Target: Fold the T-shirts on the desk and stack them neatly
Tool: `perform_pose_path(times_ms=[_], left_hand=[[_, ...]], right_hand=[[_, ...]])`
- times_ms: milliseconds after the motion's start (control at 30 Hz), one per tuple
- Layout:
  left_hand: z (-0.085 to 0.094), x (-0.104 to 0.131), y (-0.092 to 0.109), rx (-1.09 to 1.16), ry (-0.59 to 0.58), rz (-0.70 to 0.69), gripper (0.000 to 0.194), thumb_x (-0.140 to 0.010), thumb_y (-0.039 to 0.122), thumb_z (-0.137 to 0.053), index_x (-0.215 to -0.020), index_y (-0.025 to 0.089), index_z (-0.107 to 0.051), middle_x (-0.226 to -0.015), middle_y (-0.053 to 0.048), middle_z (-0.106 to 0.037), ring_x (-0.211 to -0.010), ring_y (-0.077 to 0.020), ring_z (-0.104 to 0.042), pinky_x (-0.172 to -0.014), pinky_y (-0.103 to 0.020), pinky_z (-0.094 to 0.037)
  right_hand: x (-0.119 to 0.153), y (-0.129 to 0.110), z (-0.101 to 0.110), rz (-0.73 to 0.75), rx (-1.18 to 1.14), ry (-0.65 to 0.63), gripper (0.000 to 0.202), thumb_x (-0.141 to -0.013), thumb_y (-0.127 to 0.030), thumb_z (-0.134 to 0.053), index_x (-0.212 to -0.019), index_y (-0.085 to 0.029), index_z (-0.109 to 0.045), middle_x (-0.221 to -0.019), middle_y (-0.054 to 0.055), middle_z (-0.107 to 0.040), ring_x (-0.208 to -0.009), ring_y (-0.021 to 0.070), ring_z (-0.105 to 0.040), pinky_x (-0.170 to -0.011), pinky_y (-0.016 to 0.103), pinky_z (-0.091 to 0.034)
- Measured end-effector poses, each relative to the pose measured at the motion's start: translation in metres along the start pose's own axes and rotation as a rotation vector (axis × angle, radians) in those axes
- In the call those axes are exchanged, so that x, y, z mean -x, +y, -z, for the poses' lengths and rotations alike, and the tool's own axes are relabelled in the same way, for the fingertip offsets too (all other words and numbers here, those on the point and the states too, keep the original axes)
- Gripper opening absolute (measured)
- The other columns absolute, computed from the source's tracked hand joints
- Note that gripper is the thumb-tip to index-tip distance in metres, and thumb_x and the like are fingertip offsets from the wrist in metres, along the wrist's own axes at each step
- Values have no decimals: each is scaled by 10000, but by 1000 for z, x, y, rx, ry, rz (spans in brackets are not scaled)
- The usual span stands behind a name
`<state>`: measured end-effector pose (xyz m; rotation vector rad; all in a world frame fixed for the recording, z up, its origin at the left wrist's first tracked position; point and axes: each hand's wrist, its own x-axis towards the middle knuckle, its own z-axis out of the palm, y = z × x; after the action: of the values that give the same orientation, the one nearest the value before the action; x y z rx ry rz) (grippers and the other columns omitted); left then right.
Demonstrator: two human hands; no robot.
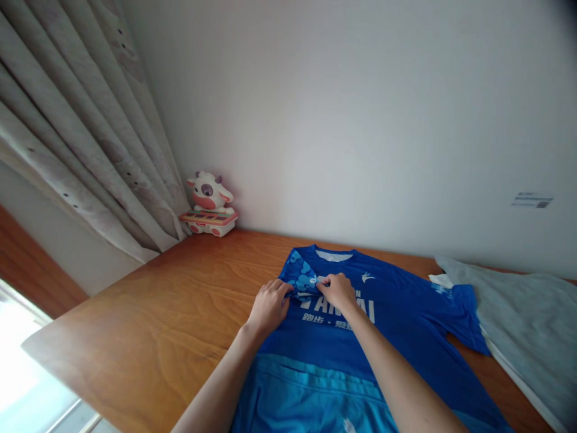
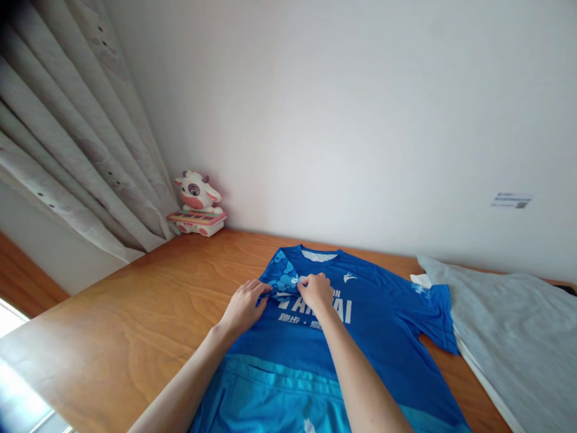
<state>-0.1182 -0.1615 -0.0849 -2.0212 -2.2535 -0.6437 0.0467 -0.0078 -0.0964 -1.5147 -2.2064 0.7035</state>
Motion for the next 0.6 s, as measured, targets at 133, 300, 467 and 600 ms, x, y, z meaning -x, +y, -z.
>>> perform_pose_path(times_ms=[133,300,467,600], left_hand=[[1,1,0,-14,31,-38,372,-928,187,-599,-1294,251,-609,-1207,-69,-686,-1132,-266,-612,-985,-401,-476],[3,1,-12,-11,13,64,377,-845,88,-607,-1193,220,-663,-1147,-65,-696,-1079,-248,-626,-952,-369,-486],[3,4,-14,2,-3,-98,248,-845,93,-593,-1004,240,-714,-1095,-45,-702,-1052,-234,-615,-933,-355,-473],[2,6,-7,11,34,-113,123,-866,252,-681,-986,237,-703,-1067,-53,-701,-1044,-251,-617,-921,-385,-463]], right_hand=[[-15,-4,1,-70,-74,-26,294,-955,-437,-537,-1035,-219,-717,-985,106,-771,-979,274,-713,-743,307,-490],[-23,3,5,-151,-175,-72,461,-847,-486,-702,-1165,-153,-676,-967,131,-776,-893,295,-740,-704,318,-529],[-27,4,-1,-142,-294,-94,435,-853,-404,-700,-1212,-165,-644,-1021,110,-775,-796,233,-747,-630,275,-562],[-27,4,-4,-92,-307,-81,489,-887,-446,-645,-1282,-162,-596,-1061,132,-757,-846,244,-746,-651,297,-586]])
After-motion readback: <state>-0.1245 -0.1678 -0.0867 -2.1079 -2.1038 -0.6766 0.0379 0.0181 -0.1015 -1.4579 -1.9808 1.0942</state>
